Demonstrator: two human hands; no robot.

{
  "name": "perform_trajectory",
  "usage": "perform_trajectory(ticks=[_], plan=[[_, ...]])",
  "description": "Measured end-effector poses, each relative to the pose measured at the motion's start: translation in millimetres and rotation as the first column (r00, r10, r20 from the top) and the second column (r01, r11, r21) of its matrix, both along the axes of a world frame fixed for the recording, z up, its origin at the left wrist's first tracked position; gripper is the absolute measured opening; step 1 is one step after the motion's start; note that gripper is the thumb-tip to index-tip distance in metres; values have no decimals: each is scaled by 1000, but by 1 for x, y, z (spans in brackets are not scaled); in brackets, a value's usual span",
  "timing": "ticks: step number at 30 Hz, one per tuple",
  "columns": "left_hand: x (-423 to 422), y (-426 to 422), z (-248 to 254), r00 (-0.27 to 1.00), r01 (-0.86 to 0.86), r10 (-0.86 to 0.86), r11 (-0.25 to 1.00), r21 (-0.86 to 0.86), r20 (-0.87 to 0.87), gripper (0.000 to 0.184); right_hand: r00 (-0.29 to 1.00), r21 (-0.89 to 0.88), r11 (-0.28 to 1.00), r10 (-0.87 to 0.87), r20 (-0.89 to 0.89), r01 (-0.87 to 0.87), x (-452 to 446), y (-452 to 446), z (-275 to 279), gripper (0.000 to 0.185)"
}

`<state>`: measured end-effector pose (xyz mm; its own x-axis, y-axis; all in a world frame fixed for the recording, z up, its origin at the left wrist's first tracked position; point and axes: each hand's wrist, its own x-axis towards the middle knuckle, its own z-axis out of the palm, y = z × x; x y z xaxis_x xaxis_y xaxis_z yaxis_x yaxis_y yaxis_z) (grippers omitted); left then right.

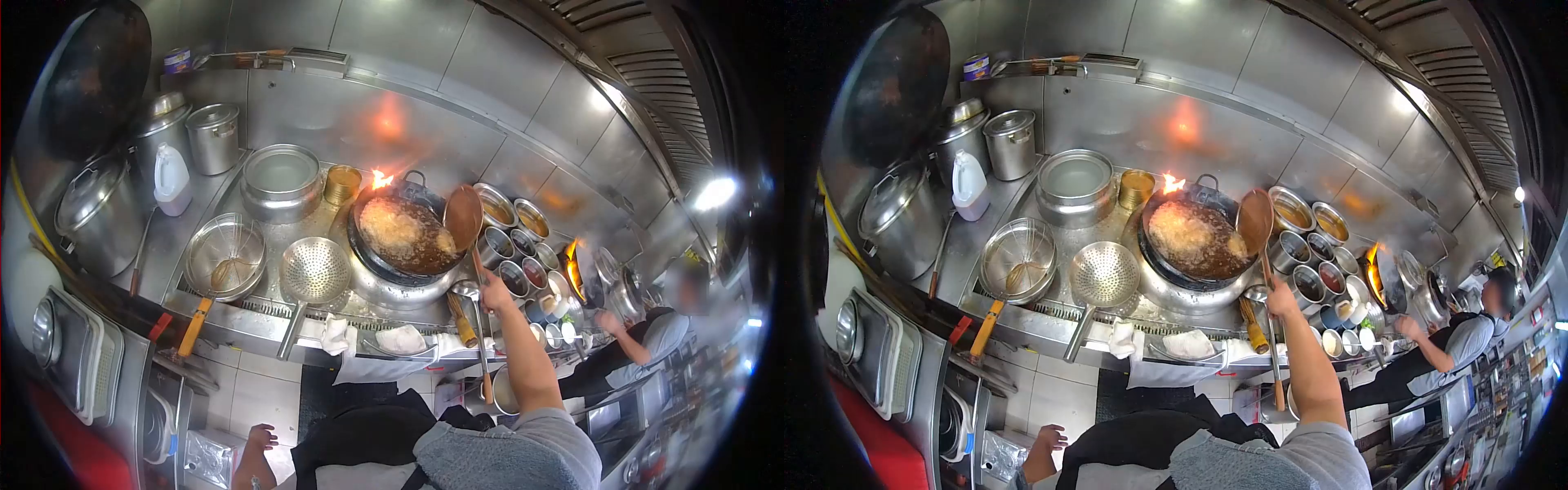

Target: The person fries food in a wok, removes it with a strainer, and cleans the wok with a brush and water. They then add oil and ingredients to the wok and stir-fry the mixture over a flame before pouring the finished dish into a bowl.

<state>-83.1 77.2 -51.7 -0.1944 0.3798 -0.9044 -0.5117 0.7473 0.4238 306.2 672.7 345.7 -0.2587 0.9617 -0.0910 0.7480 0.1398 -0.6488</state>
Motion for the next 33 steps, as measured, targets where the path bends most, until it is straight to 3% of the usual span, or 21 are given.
perform_trajectory(ticks=[1, 2, 4, 5, 7, 10, 13, 16, 20, 27, 29, 33], plan=[[-3, 8, 6, 997, 34, -35, 999, -25, -64, 44, 985, -251, 966, -104, -138, 67, -5, -20, 10, 60], [-7, 15, 10, 994, 33, -36, 999, -32, -104, 47, 985, -249, 966, -102, -137, 65, -4, -29, 8, 60], [-17, 27, 19, 991, 37, -39, 999, -15, -131, 46, 918, -502, 864, -178, -353, -26, -2, -42, 0, 59], [-21, 33, 23, 986, 44, -43, 999, 0, -158, 45, 917, -498, 866, -173, -358, -32, -1, -46, -6, 59], [-25, 42, 29, 984, 28, -26, 999, 14, -178, 45, 775, -680, 717, -340, -532, -153, -7, -49, -16, 56], [-22, 47, 37, 980, 16, -10, 999, 32, -199, 46, 683, -719, 619, -377, -626, -317, -25, -42, -32, 51], [-10, 44, 38, 975, 38, -39, 999, -9, -218, 46, 620, -686, 604, -371, -692, -404, -52, -25, -50, 46], [6, 38, 40, 986, -15, 8, 999, -44, -166, 54, 561, -671, 627, -413, -717, -395, -78, -8, -59, 43], [39, 32, 51, 982, -97, 90, 995, -36, -164, 49, 468, -641, 604, -444, -764, -473, -75, 14, -65, 38], [99, 54, 54, 974, -146, 132, 987, -63, -183, 46, 501, -602, 632, -361, -787, -489, -25, 42, -65, 40], [114, 64, 54, 973, -70, 50, 994, -83, -226, 47, 523, -617, 643, -368, -769, -455, -14, 44, -67, 41], [120, 85, 53, 982, -22, 6, 996, -82, -189, 50, 658, -598, 691, -233, -716, -406, 8, 40, -66, 50]])
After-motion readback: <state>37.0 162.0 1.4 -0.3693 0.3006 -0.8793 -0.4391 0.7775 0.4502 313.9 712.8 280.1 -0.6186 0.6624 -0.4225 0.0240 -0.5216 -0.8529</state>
